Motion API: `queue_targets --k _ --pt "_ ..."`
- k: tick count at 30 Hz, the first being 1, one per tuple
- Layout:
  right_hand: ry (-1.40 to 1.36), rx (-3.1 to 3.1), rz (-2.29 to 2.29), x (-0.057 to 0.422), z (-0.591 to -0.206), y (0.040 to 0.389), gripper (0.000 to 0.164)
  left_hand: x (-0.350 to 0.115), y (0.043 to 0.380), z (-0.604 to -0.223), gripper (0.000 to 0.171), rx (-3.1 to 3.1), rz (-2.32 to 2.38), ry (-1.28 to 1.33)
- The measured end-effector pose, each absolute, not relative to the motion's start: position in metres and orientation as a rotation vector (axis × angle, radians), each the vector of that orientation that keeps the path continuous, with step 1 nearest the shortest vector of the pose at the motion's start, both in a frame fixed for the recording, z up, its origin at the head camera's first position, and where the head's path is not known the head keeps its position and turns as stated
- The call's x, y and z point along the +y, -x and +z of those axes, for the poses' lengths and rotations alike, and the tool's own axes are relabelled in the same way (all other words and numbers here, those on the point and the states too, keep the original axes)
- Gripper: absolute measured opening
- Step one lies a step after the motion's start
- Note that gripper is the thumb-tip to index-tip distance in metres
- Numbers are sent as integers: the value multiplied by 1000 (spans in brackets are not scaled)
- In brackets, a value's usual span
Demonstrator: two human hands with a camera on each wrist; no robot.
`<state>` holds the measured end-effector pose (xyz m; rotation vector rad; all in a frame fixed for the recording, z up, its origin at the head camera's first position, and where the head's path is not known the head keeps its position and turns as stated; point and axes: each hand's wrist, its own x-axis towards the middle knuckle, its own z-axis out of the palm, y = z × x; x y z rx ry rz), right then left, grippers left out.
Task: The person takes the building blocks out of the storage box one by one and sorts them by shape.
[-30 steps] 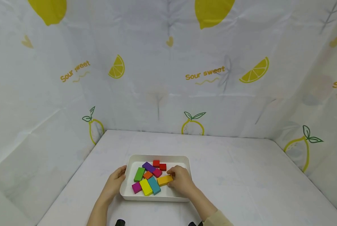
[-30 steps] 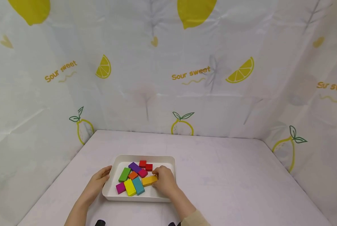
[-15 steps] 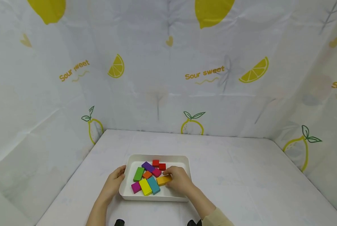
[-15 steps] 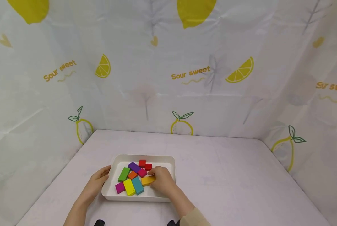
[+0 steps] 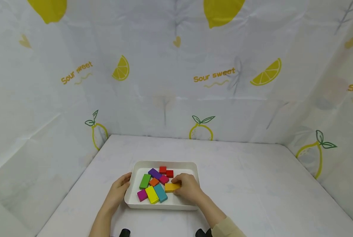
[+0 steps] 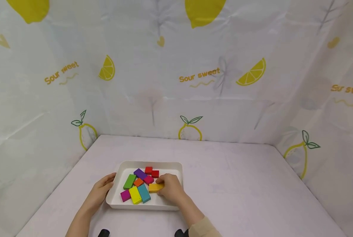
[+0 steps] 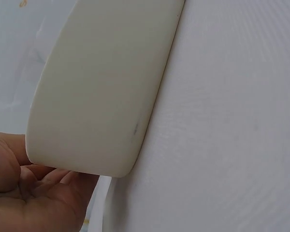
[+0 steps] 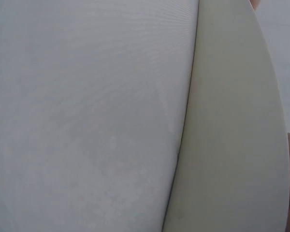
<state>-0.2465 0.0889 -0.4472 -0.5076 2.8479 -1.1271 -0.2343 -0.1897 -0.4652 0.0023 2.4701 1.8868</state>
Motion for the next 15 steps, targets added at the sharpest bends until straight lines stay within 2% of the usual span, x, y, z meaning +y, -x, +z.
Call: queue_targets --k 15 --pt "461 2811 -1153 88 -447 247 29 -190 237 -472 48 2332 2046 97"
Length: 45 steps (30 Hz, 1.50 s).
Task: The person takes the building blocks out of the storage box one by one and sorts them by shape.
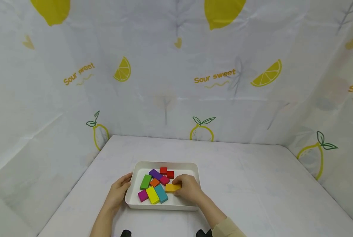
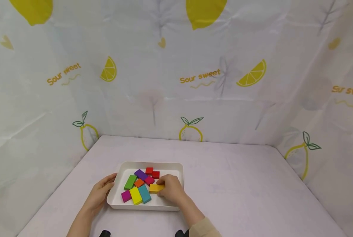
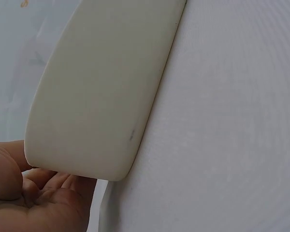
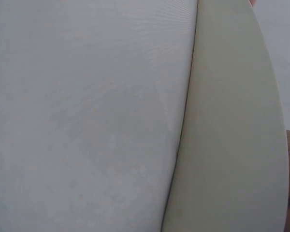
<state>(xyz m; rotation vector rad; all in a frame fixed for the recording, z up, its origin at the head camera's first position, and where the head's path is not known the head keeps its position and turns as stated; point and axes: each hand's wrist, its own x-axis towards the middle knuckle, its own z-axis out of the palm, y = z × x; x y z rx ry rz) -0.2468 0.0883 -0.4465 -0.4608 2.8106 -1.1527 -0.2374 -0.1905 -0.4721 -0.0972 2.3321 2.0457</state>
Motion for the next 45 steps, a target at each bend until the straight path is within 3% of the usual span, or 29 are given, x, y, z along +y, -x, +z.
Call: queue_targets --k 16,26,45 --pt "407 2889 -1242 105 -432 246 29 -191 237 -472 48 2332 2043 74" --pt "9 3050 -1472 148 -407 257 33 -192 238 -471 48 2315 2046 67" --pt "-590 3123 -1389 181 -453 261 32 -192 236 -471 48 2333 2021 57"
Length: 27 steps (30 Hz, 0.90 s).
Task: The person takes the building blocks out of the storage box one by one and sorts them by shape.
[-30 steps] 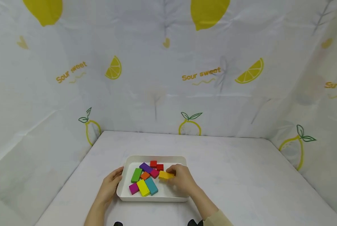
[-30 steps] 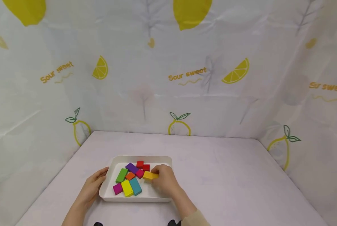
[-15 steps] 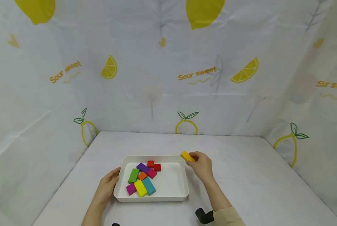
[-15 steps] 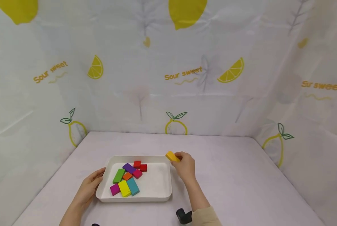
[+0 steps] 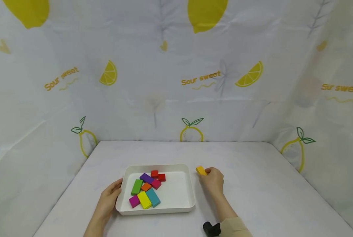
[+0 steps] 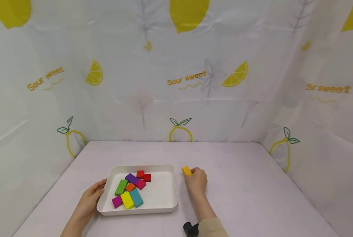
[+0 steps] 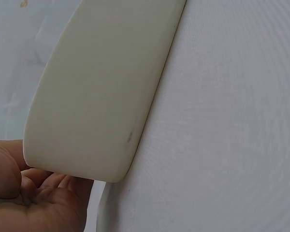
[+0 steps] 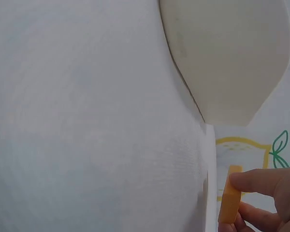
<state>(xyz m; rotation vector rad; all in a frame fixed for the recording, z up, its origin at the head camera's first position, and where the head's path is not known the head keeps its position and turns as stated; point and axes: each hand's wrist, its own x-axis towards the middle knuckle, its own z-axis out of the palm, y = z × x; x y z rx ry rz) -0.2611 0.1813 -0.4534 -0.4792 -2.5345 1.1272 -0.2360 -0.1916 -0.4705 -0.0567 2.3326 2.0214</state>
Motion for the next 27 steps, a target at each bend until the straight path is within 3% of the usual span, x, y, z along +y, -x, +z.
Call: queue_targets --k 27 --pt "524 -2566 976 178 -457 256 30 -193 235 -471 48 2314 2010 49"
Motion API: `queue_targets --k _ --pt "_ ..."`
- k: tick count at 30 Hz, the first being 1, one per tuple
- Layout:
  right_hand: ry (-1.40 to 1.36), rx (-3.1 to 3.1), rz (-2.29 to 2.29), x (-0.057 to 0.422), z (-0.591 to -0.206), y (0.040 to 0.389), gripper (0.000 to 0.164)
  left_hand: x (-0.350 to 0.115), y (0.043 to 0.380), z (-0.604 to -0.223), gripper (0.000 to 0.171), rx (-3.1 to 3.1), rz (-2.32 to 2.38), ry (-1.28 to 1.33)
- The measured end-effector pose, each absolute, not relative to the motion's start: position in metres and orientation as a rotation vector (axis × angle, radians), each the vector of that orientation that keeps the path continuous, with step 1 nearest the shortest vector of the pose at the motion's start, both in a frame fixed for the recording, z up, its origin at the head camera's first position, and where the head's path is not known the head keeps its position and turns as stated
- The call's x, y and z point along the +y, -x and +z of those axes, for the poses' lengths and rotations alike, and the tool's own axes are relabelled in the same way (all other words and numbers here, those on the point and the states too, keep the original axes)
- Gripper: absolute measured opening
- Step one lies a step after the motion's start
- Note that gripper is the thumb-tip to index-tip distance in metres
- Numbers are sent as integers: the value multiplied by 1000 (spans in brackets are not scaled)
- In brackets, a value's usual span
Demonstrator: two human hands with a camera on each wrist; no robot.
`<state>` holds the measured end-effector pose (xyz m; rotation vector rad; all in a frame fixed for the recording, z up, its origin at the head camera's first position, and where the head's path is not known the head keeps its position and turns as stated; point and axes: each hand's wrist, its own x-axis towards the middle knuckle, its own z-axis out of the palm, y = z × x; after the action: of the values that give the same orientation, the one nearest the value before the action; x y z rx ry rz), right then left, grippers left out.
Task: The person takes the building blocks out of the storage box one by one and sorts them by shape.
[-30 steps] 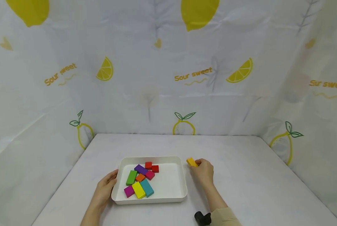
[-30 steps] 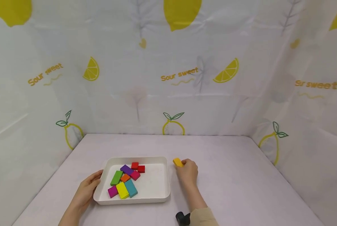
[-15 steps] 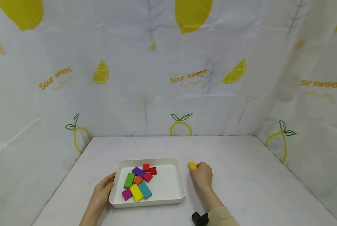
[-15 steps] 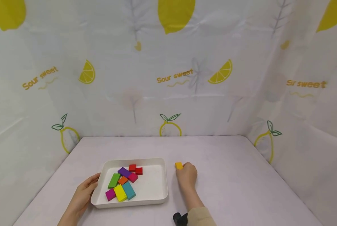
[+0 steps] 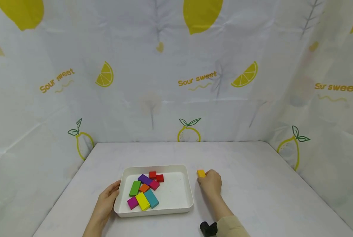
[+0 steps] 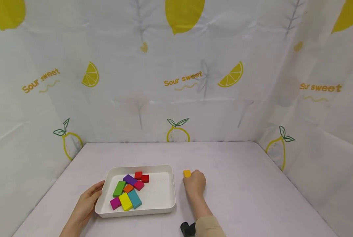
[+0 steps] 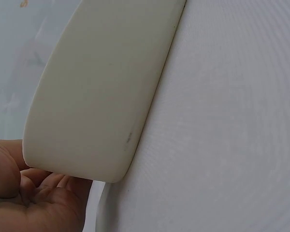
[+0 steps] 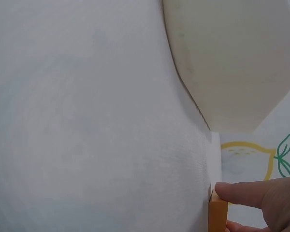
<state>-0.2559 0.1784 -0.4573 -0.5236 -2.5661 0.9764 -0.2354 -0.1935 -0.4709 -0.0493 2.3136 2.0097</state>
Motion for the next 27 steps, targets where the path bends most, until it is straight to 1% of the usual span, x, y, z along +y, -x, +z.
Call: queue_targets --k 8,20,27 --pt "544 -2598 946 177 -456 255 30 -194 236 -472 48 2316 2003 55" --pt "537 -2573 921 175 -457 256 36 -193 235 -468 51 2302 1990 67" --pt "522 -2561 947 177 -451 255 39 -192 235 -468 50 2309 1987 67"
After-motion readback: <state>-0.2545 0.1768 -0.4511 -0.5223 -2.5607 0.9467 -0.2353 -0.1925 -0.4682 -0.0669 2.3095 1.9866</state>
